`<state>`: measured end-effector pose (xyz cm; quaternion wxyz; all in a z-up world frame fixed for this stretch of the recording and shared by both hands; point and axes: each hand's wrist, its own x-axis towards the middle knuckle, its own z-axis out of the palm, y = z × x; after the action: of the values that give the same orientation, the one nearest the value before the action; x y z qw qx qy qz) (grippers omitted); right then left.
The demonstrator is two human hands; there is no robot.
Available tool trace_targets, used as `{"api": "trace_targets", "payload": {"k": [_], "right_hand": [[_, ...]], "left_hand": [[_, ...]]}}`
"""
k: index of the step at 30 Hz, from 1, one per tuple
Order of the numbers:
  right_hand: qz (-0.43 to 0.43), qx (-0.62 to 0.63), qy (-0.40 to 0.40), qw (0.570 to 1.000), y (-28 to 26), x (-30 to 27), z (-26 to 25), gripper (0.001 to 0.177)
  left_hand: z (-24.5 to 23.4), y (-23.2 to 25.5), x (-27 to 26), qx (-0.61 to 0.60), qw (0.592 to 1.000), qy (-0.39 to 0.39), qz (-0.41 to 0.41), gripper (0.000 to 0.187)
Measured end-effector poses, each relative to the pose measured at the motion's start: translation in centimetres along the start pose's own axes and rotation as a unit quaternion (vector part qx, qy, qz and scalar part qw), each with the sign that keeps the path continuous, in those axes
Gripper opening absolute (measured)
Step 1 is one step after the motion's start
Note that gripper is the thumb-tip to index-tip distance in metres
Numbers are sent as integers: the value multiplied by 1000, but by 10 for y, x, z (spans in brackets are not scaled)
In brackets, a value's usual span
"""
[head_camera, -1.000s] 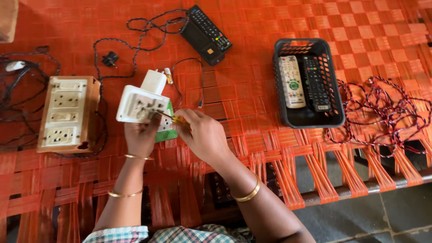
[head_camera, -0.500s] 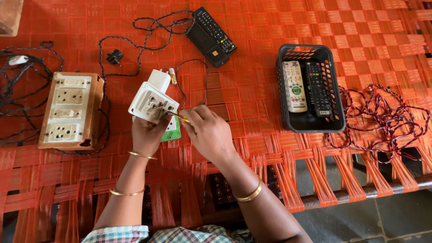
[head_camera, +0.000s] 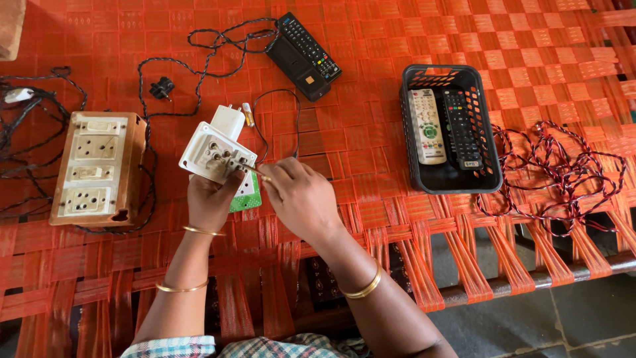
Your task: The person assembles an electrical switchboard while sitting on a woven bed. They insert sockets and switches into a plastic plate and use a screwdriver to secure the components and wiring.
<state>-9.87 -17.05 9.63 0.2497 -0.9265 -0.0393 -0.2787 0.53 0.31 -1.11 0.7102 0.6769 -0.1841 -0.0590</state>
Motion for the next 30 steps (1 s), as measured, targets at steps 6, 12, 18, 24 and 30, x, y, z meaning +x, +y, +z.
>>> {"api": "trace_targets", "payload": {"k": [6,12,18,24,30], "right_hand": [[38,25,-20,999,-1,3,-4,26],[42,24,-24,999,-3,1,-5,25],[34,17,-25,999,1,0,-2,25],[30,14,-31,999,0,-1,-3,26],[34,18,-25,999,0,-1,-3,23]], "left_hand": [[-1,-6,0,-22,999,-5,-27,9],[0,-2,-1,-41,999,-8,-12,15],[2,7,-1,-7,1000,-15,-22,16],[3,5,-2,-22,1000,-14,-16,16],[3,3,-3,-10,1000,-14,-15,15]]}}
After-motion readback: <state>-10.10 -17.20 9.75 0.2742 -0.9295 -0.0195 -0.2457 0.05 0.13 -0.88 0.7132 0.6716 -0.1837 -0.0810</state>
